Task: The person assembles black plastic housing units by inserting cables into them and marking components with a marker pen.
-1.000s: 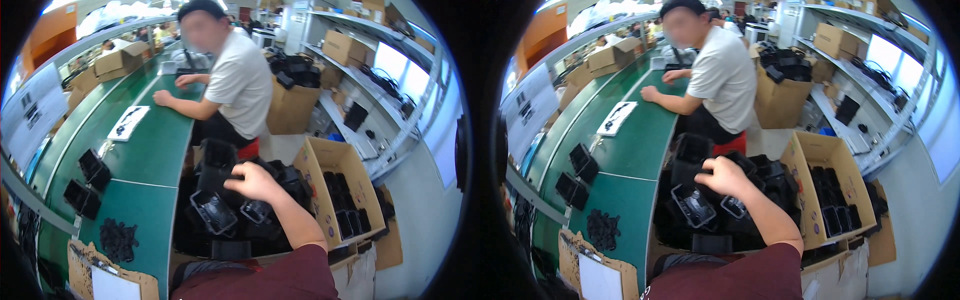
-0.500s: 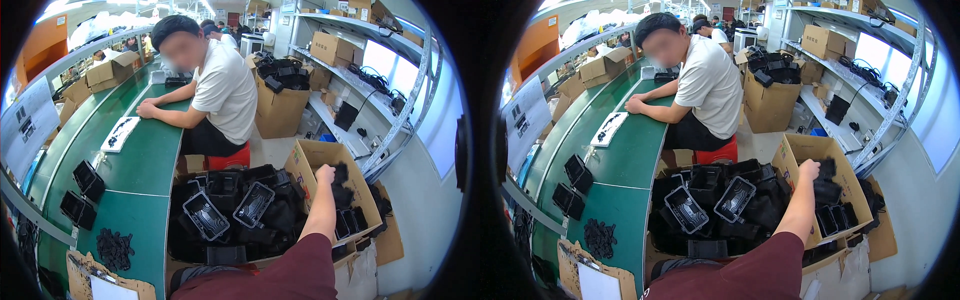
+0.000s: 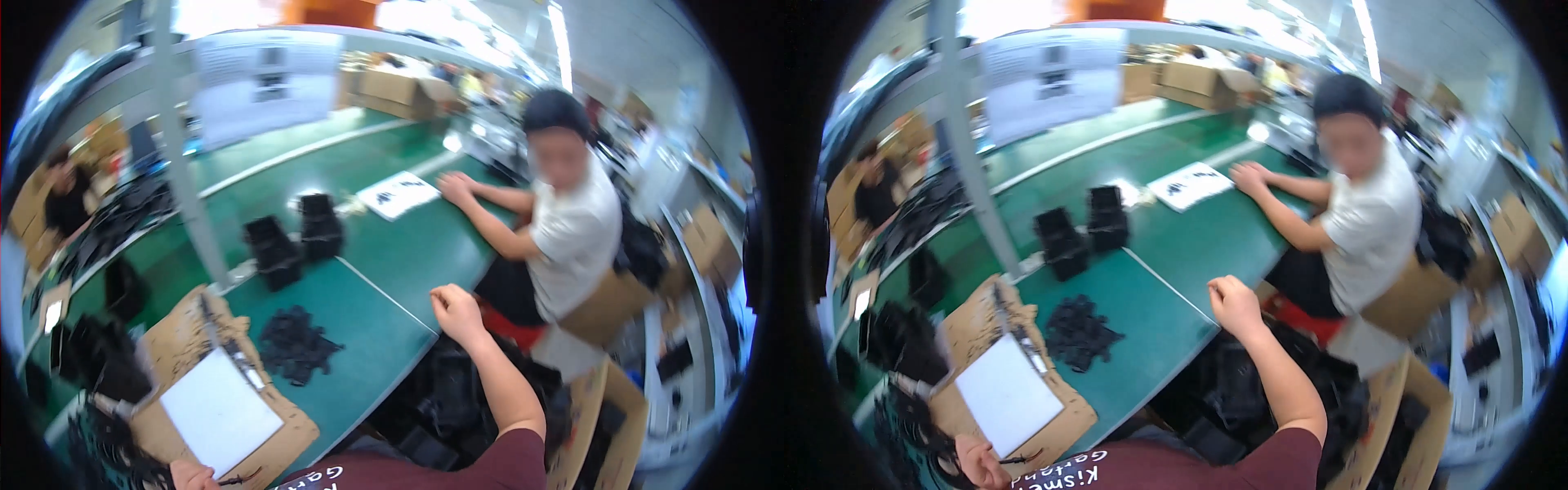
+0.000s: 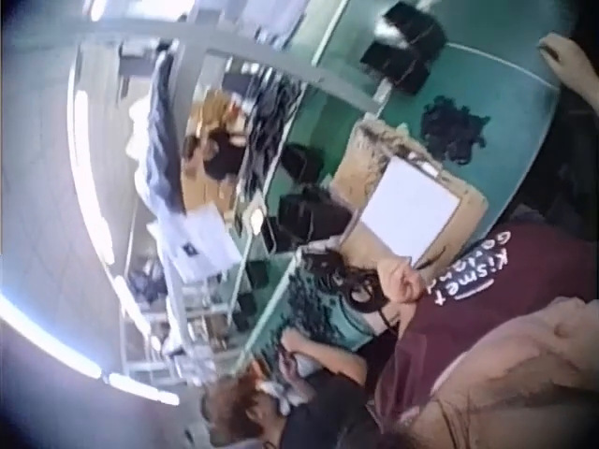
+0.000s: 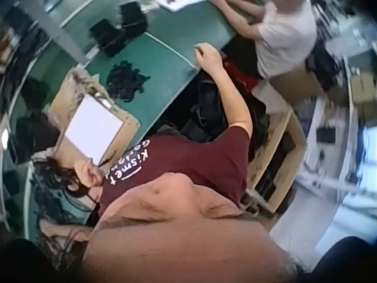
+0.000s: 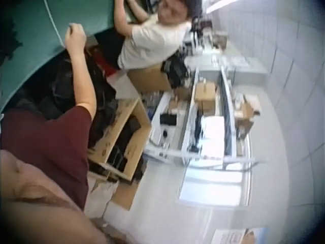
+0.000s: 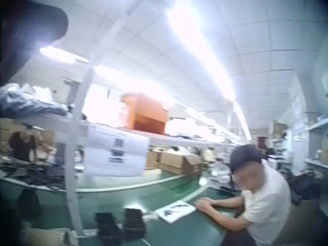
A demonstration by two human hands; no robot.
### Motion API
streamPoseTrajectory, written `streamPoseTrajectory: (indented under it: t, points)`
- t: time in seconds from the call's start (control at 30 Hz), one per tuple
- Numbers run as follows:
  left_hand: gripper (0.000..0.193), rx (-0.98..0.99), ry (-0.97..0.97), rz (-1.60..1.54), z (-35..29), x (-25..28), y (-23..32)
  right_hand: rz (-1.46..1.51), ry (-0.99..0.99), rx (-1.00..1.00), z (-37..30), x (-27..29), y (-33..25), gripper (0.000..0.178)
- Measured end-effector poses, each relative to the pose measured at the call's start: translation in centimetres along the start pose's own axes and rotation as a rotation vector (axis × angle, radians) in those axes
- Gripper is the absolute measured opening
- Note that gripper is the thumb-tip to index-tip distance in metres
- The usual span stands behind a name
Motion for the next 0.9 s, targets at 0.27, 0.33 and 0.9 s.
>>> streamPoseTrajectory:
  t: [0.27, 0.33, 0.9]
  points:
    - [0.021, 0.24, 0.213, 0.283, -0.9, 1.2, 2.0, -0.365, -0.258, 0.414, 17.3, -13.0, -15.6, 0.089]
    - [0.018, 0.285, 0.202, 0.3, -0.8, 1.2, 2.0, -0.511, -0.757, 0.177, 19.5, -15.0, -17.0, 0.09]
    - [0.026, 0.101, 0.089, 0.143, -3.1, 1.8, -0.9, 0.088, -0.424, -0.209, 10.2, -0.5, -7.3, 0.048]
Point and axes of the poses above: each hand's wrist, its own z-axis towards the middle knuckle, its own x-axis out of the back of the hand, y = z × x, the point moved 3 cm from there along z, towards the middle knuckle, and after that the axes turned 14 degrees about -y, right-handed, at the moved point
